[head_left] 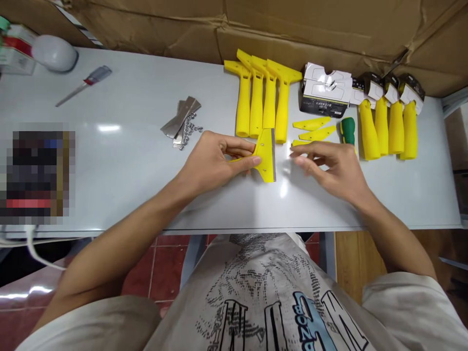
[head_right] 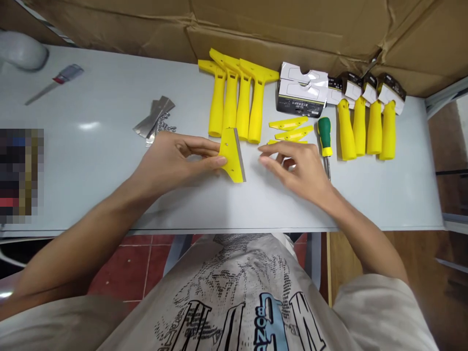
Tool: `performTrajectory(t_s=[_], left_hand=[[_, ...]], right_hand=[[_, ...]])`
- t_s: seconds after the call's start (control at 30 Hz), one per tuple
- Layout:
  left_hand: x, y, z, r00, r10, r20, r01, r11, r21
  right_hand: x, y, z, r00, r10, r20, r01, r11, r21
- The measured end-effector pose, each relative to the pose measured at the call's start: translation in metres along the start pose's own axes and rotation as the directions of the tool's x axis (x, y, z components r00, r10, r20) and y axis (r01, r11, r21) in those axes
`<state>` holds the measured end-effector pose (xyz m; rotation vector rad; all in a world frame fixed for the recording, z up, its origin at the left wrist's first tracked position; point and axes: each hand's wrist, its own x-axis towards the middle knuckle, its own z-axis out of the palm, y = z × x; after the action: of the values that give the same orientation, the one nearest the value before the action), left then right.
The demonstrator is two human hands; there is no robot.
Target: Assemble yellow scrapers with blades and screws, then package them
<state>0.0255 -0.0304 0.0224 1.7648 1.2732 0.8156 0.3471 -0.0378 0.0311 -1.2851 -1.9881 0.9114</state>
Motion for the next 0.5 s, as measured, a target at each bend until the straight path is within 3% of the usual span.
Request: performTrajectory(t_s=[0.1, 0.17, 0.3, 0.5], left_hand=[[-0.001, 0.013, 0.001, 0.989, -0.143, 0.024, 0.145, 0.983, -0.114], [-0.001, 0.019, 0.002, 0.983, -0.181, 0.031, 0.184, 0.974, -0.132], [0.000, 0.021, 0.004, 0.984, -0.161, 0.071, 0.168, 0.978, -0.121], [0.004, 0.016, 0.010, 0.987, -0.137, 0.087, 0.148, 0.980, -0.136]], right_hand=[[0.006, -0.020, 0.022, 0.984, 0.105, 0.141, -0.142, 0.949, 0.282], [0.013, -0.022, 0.031, 0.972, 0.132, 0.195, -0.198, 0.907, 0.371], [0.019, -0.016, 0.036, 0.955, 0.160, 0.251, -0.253, 0.880, 0.403], [0.014, -0.005, 0.038, 0.962, 0.132, 0.240, -0.224, 0.886, 0.407]])
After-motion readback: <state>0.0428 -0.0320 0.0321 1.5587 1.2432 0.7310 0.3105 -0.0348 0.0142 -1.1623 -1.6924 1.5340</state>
